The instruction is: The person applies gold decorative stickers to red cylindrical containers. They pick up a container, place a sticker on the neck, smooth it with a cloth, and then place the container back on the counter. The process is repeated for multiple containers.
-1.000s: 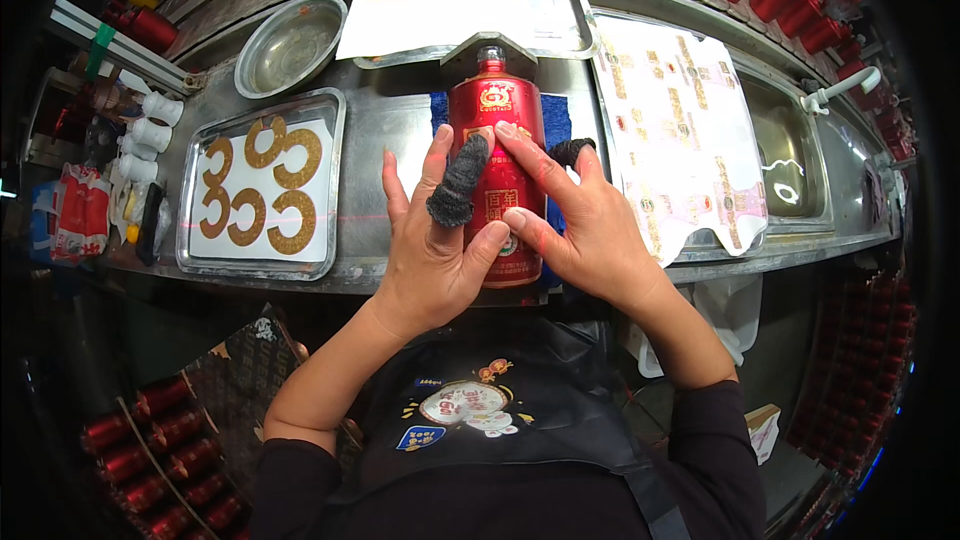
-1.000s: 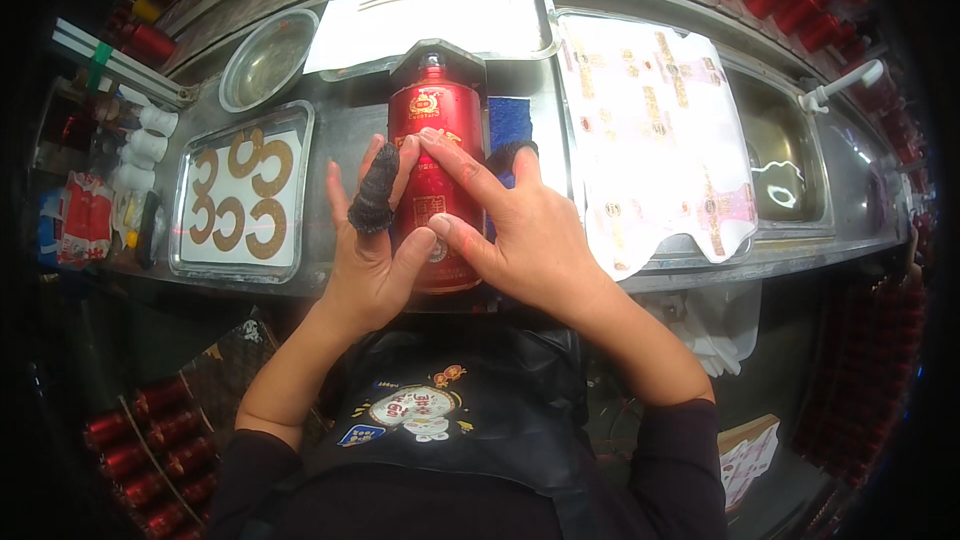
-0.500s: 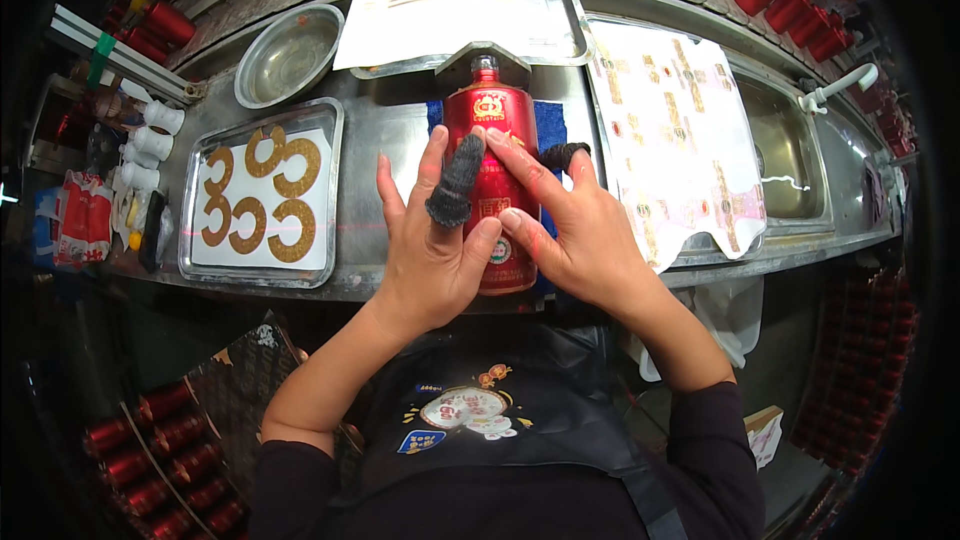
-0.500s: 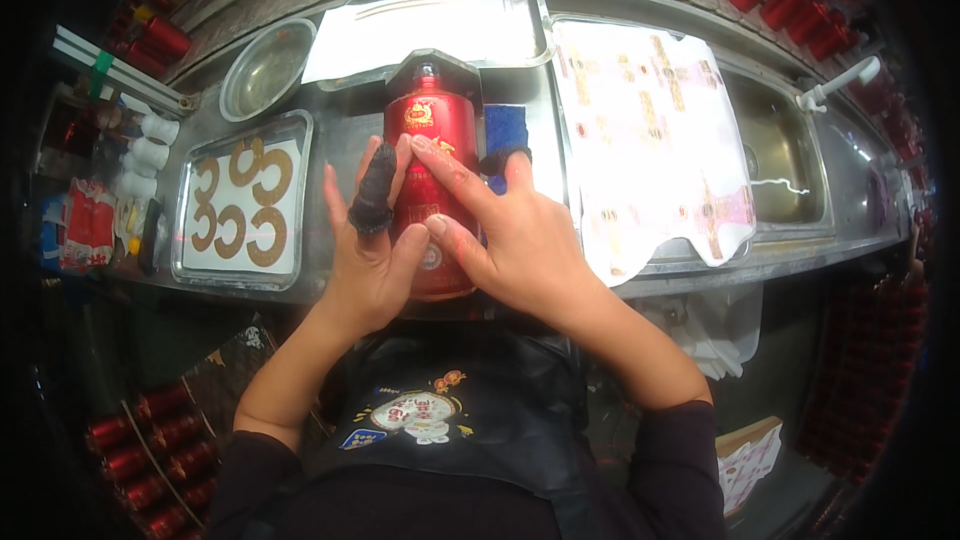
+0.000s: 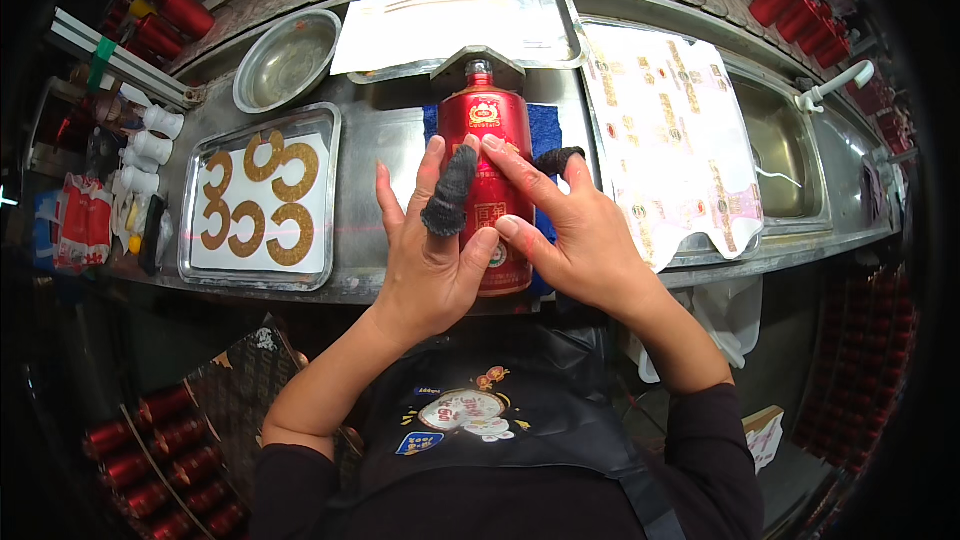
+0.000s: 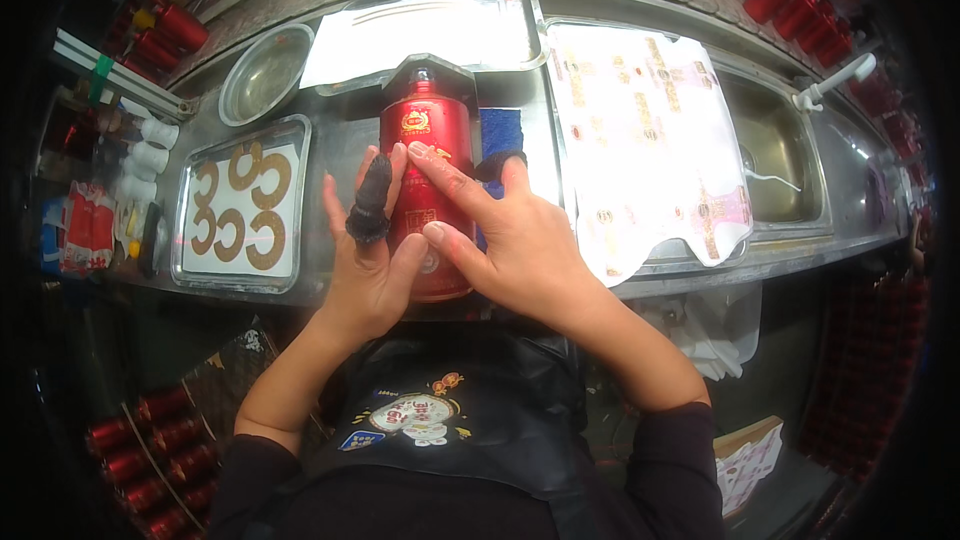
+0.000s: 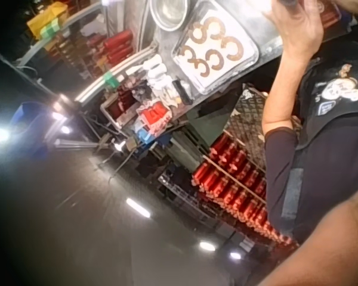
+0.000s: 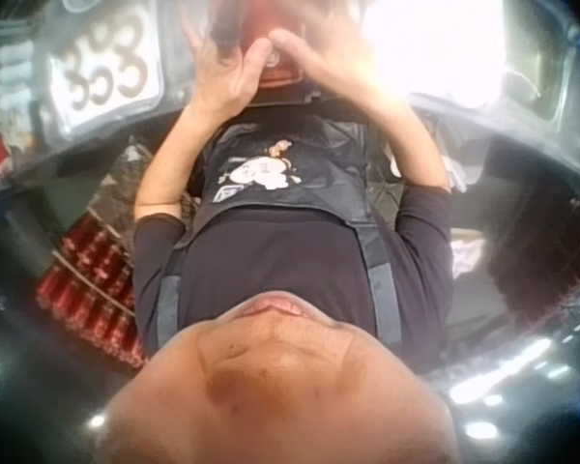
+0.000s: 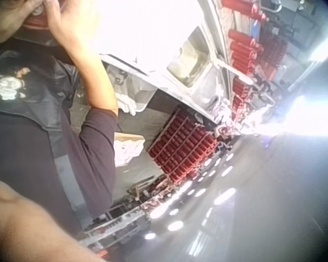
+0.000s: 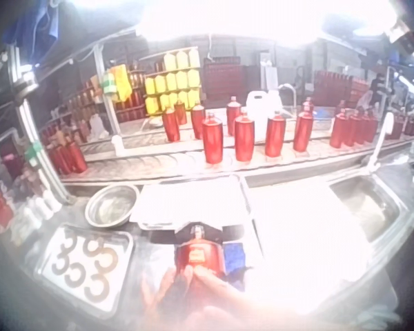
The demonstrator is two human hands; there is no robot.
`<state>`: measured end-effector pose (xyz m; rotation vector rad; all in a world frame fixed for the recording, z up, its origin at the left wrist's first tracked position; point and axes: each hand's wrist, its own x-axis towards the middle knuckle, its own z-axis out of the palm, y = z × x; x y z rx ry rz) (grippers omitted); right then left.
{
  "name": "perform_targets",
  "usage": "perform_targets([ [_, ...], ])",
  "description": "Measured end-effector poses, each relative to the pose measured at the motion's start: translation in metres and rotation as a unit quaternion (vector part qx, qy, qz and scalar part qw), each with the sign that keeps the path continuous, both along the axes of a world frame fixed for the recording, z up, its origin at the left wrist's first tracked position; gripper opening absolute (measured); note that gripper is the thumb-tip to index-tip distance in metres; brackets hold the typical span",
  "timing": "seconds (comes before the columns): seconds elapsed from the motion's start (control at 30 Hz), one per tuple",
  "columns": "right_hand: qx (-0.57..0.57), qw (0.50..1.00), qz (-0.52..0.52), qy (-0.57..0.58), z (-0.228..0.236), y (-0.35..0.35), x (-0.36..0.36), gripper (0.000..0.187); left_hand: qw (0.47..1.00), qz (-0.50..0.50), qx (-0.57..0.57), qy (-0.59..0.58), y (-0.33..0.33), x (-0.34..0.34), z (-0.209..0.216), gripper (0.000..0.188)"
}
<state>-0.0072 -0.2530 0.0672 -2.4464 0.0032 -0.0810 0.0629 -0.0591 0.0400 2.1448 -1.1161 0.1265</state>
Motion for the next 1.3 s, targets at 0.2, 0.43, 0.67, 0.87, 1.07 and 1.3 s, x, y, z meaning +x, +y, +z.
perform_targets([
  [0.2,-0.002,1.0,0.0,0.019,-0.002,-0.001,0.004,0.065,1.0,0.002,-0.013,-0.008,0.001,0.0,-0.004,0.069],
  [0.43,0.014,1.0,0.013,0.008,-0.001,0.002,-0.005,0.066,0.999,-0.017,-0.02,0.024,0.005,-0.002,-0.006,0.068],
  [0.67,0.017,1.0,0.004,0.006,-0.005,0.002,-0.005,0.067,1.0,-0.017,-0.023,-0.012,0.004,0.003,-0.007,0.068],
  [0.87,0.018,1.0,-0.006,-0.007,-0.004,0.003,-0.003,0.067,0.999,-0.016,-0.043,-0.006,0.003,0.005,-0.007,0.068],
  [1.07,0.019,1.0,-0.007,-0.018,-0.002,0.003,0.0,0.065,0.999,-0.017,-0.034,-0.02,0.003,0.009,-0.009,0.067],
  [1.3,0.017,1.0,-0.013,-0.01,-0.005,0.003,0.003,0.065,0.999,-0.013,-0.038,-0.021,0.003,0.011,-0.013,0.067],
])
